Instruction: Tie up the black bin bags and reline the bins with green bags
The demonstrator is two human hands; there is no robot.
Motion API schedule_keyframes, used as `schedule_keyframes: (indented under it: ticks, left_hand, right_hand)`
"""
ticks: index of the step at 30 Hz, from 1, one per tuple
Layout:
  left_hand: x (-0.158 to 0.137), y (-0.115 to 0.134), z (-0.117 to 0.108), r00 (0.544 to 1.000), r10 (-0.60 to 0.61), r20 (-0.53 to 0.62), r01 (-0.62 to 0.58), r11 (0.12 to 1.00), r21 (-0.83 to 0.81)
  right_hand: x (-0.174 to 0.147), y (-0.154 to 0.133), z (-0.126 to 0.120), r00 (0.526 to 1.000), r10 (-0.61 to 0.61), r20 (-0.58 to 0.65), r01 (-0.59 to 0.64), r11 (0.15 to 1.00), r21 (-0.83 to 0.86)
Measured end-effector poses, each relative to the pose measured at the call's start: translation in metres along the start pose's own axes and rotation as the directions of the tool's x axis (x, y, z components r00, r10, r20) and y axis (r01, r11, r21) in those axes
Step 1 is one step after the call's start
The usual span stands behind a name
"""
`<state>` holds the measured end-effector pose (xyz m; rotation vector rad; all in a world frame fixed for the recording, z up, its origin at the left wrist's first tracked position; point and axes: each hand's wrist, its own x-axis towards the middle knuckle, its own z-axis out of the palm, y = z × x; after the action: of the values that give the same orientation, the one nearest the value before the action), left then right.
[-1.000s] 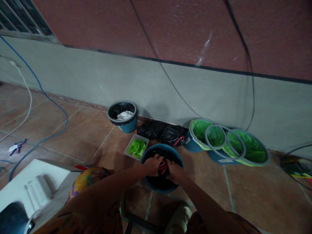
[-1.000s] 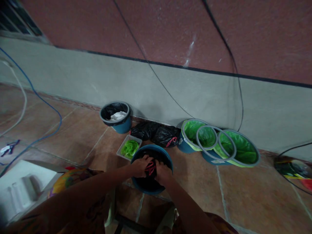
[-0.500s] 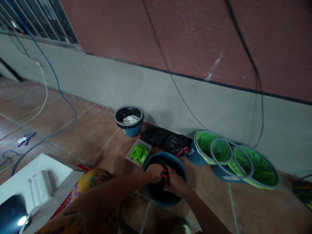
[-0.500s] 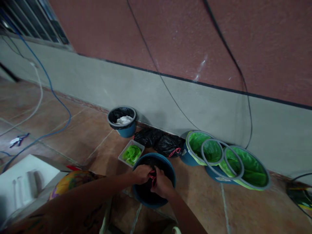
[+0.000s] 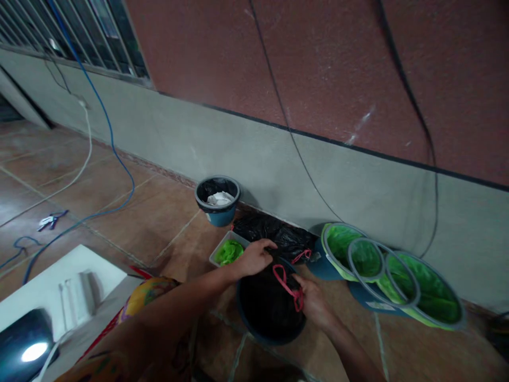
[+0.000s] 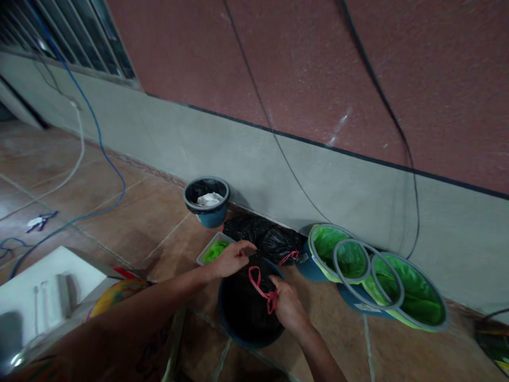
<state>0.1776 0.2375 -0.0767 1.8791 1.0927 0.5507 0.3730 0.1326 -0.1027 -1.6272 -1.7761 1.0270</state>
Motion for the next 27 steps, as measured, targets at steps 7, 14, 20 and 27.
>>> schedule_keyframes:
  ticks: [7, 14, 20, 27]
  left_hand:
    - [0.002, -0.009, -0.008, 0.997, -0.058, -0.049, 0.055, 0.996, -0.065]
    - [-0.009, 0.008, -0.008, 0.979, 0.199, 0.052, -0.194, 0.978, -0.082]
    - [0.013, 0.027, -0.015, 0.991, 0.137, 0.005, -0.137, 0.990, 0.022]
    - [0.076, 0.039, -0.025, 0.974, 0.105, -0.199, -0.110, 0.994, -0.016]
  right_hand:
    - [0.002, -0.044, -0.053, 0.998, 0.029, -0.055, -0.009, 0.938, 0.347]
    - [0.031, -0.079, -0.092, 0.990, 0.018, -0.143, 0.037, 0.928, 0.371]
    - [0.077, -0.107, -0.120, 0.957, -0.084, -0.278, 0.166, 0.943, 0.287]
    - [0.155, -0.115, -0.145, 0.923, -0.195, -0.333, 0.287, 0.924, 0.254]
